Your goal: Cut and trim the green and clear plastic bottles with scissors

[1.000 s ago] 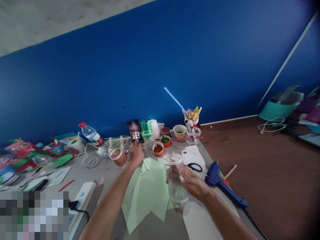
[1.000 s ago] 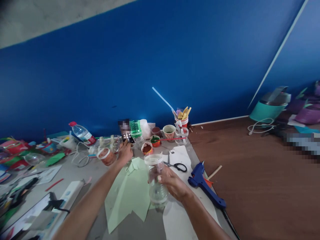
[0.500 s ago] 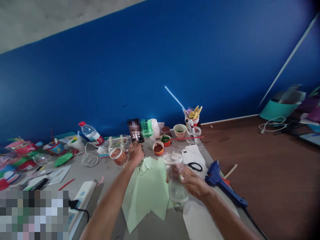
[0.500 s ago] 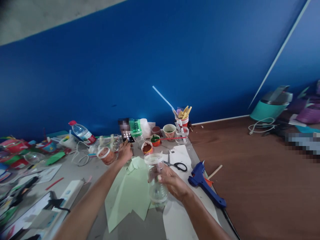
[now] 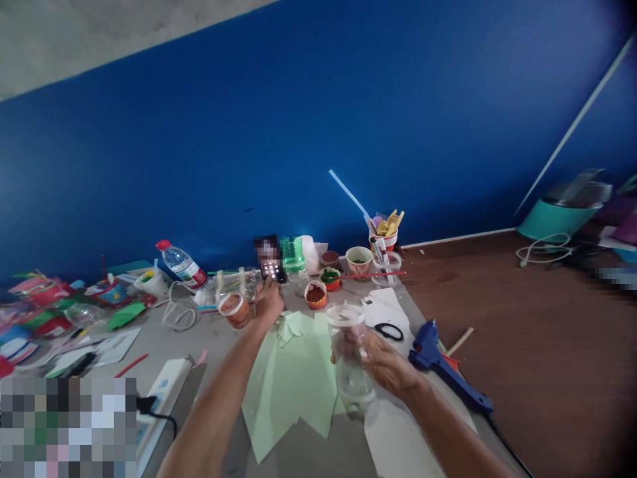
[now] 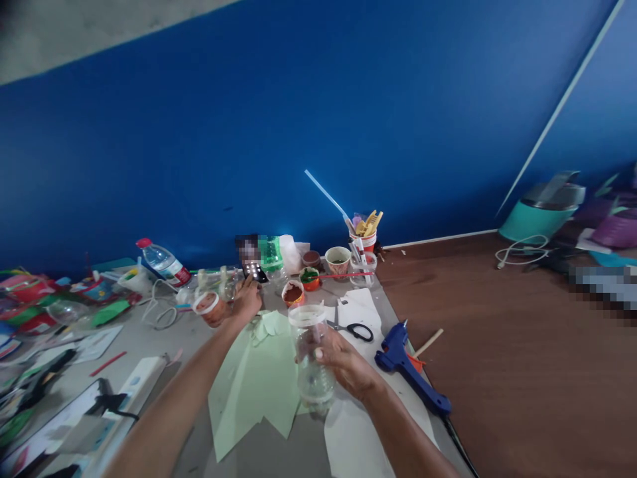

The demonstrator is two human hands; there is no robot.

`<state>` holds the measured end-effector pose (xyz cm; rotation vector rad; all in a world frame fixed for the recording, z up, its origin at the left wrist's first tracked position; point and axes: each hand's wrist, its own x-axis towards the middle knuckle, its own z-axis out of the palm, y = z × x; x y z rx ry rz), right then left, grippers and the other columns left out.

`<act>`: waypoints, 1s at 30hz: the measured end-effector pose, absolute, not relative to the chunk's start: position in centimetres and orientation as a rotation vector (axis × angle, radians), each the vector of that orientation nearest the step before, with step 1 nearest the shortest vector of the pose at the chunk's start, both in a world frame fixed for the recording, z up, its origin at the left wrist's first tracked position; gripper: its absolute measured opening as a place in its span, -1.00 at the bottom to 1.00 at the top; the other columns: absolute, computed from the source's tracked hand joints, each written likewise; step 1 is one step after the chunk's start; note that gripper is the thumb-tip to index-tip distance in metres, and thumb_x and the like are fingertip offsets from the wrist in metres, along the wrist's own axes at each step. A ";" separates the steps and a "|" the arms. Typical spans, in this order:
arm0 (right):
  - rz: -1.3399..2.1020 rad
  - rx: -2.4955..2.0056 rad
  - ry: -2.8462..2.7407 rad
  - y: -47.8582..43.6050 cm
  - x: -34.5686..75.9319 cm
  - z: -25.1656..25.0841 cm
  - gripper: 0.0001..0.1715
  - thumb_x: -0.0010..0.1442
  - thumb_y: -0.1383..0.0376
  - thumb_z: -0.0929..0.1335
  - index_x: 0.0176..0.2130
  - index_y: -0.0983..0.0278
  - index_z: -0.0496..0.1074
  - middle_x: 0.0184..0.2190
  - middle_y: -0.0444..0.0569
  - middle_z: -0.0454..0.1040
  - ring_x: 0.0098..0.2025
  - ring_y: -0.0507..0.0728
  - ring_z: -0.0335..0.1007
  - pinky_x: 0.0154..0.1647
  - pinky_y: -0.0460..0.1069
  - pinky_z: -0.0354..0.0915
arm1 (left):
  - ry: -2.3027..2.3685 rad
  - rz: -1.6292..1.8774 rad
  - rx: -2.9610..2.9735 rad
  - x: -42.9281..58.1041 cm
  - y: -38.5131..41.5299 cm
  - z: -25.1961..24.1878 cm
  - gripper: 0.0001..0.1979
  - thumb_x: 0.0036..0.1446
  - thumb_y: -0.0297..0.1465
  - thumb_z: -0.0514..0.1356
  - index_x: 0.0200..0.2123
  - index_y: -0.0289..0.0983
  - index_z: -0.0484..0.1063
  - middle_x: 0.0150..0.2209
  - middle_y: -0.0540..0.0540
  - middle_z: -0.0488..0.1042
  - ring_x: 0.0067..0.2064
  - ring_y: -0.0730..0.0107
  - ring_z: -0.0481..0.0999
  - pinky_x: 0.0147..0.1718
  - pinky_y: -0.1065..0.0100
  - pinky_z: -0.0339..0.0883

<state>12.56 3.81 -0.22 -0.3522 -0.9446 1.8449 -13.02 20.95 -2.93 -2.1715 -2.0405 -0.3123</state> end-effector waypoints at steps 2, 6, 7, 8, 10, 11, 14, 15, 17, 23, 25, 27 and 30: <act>1.834 -0.347 -0.950 3.9 12.5 -0.6 -0.58 -0.03 0.17 0.47 -0.18 0.28 0.40 -0.25 0.03 0.51 -0.17 0.21 0.43 -0.21 0.03 0.24 | -2.050 -0.341 -2.135 -13.0 21.0 -2.6 -0.65 0.10 -0.57 0.00 -0.11 -0.26 0.46 0.28 -0.17 0.19 0.22 0.02 0.20 0.16 0.06 0.13; 1.824 -0.353 -0.952 3.9 12.5 -1.0 -0.55 -0.03 0.16 0.47 -0.15 0.28 0.40 -0.23 0.04 0.50 -0.16 0.21 0.43 -0.20 0.04 0.24 | -2.081 -0.379 -2.077 -12.7 21.6 -1.9 -0.58 0.11 -0.57 -0.01 0.02 -0.30 0.39 0.32 -0.21 0.11 0.25 -0.03 0.16 0.16 0.04 0.12; 1.827 -0.354 -0.949 3.9 12.5 -1.0 -0.54 -0.03 0.16 0.48 -0.14 0.28 0.40 -0.23 0.05 0.50 -0.16 0.21 0.43 -0.19 0.04 0.25 | -2.089 -0.386 -2.065 -12.7 21.8 -1.8 -0.56 0.10 -0.57 -0.01 0.05 -0.31 0.36 0.32 -0.22 0.10 0.25 -0.05 0.15 0.15 0.03 0.12; 1.829 -0.357 -0.943 3.9 12.5 -1.0 -0.53 -0.04 0.16 0.48 -0.14 0.28 0.39 -0.23 0.05 0.50 -0.16 0.21 0.43 -0.18 0.05 0.25 | -2.095 -0.392 -2.056 -12.6 22.0 -1.7 -0.54 0.10 -0.57 -0.01 0.08 -0.31 0.34 0.32 -0.23 0.09 0.25 -0.07 0.14 0.14 0.01 0.13; 1.829 -0.360 -0.928 3.9 12.5 -1.0 -0.53 -0.05 0.17 0.49 -0.15 0.28 0.39 -0.23 0.04 0.50 -0.16 0.22 0.43 -0.17 0.06 0.26 | -2.104 -0.397 -2.044 -12.5 22.4 -1.5 -0.53 0.10 -0.56 -0.01 0.09 -0.32 0.33 0.34 -0.24 0.06 0.24 -0.11 0.14 0.12 -0.02 0.14; 1.829 -0.361 -0.918 3.9 12.5 -1.0 -0.54 -0.05 0.17 0.49 -0.16 0.27 0.39 -0.23 0.04 0.50 -0.16 0.22 0.43 -0.17 0.06 0.27 | -2.106 -0.397 -2.043 -12.5 22.6 -1.5 -0.54 0.10 -0.56 -0.01 0.09 -0.32 0.34 0.34 -0.24 0.05 0.24 -0.13 0.15 0.11 -0.03 0.15; 1.831 -0.364 -0.903 3.9 12.5 -1.2 -0.56 -0.04 0.18 0.49 -0.17 0.26 0.40 -0.25 0.02 0.49 -0.17 0.21 0.42 -0.18 0.06 0.26 | -2.104 -0.393 -2.051 -12.6 23.1 -1.3 -0.54 0.10 -0.55 -0.01 0.09 -0.35 0.34 0.34 -0.27 0.06 0.21 -0.16 0.17 0.09 -0.05 0.16; 1.830 -0.369 -0.906 4.0 12.6 -1.2 -0.56 -0.04 0.18 0.49 -0.16 0.26 0.40 -0.26 0.02 0.49 -0.18 0.20 0.42 -0.19 0.06 0.26 | -2.104 -0.393 -2.053 -12.7 23.2 -1.2 -0.54 0.10 -0.55 -0.01 0.09 -0.35 0.33 0.33 -0.27 0.07 0.21 -0.16 0.18 0.09 -0.06 0.16; 1.820 -0.380 -0.917 4.0 12.6 -1.3 -0.53 -0.04 0.17 0.49 -0.14 0.27 0.39 -0.27 0.02 0.49 -0.19 0.20 0.41 -0.18 0.06 0.25 | -2.107 -0.394 -2.055 -12.7 23.3 -1.1 -0.53 0.10 -0.54 -0.01 0.10 -0.34 0.33 0.32 -0.28 0.09 0.21 -0.16 0.17 0.08 -0.08 0.16; 1.816 -0.369 -0.930 3.9 12.6 -0.5 -0.49 -0.04 0.16 0.48 -0.10 0.28 0.40 -0.23 0.04 0.50 -0.21 0.19 0.42 -0.18 0.06 0.22 | -2.054 -0.397 -2.092 -12.0 21.8 -1.7 -0.54 0.07 -0.58 0.01 0.07 -0.32 0.35 0.33 -0.26 0.07 0.27 -0.11 0.09 0.16 -0.05 0.07; 1.830 -0.367 -0.935 3.8 12.6 -0.4 -0.51 -0.03 0.17 0.48 -0.11 0.28 0.40 -0.22 0.04 0.50 -0.20 0.19 0.42 -0.18 0.05 0.21 | -2.015 -0.373 -2.150 -11.7 20.9 -2.2 -0.61 0.06 -0.59 0.01 -0.04 -0.31 0.42 0.33 -0.22 0.09 0.26 -0.06 0.11 0.16 -0.01 0.09; 1.850 -0.366 -0.935 3.8 12.7 -0.4 -0.51 -0.03 0.17 0.48 -0.10 0.28 0.40 -0.21 0.05 0.50 -0.18 0.20 0.42 -0.19 0.04 0.21 | -1.991 -0.348 -2.194 -11.4 20.2 -2.6 -0.65 0.06 -0.60 0.01 -0.12 -0.30 0.45 0.32 -0.19 0.11 0.25 -0.03 0.13 0.16 0.01 0.10; 1.851 -0.355 -0.938 3.8 12.6 -0.4 -0.50 -0.04 0.18 0.48 -0.10 0.28 0.39 -0.21 0.05 0.50 -0.16 0.21 0.42 -0.17 0.05 0.22 | -1.990 -0.337 -2.214 -11.2 20.0 -2.9 -0.65 0.05 -0.61 0.00 -0.14 -0.30 0.44 0.32 -0.18 0.12 0.25 -0.02 0.12 0.15 -0.01 0.10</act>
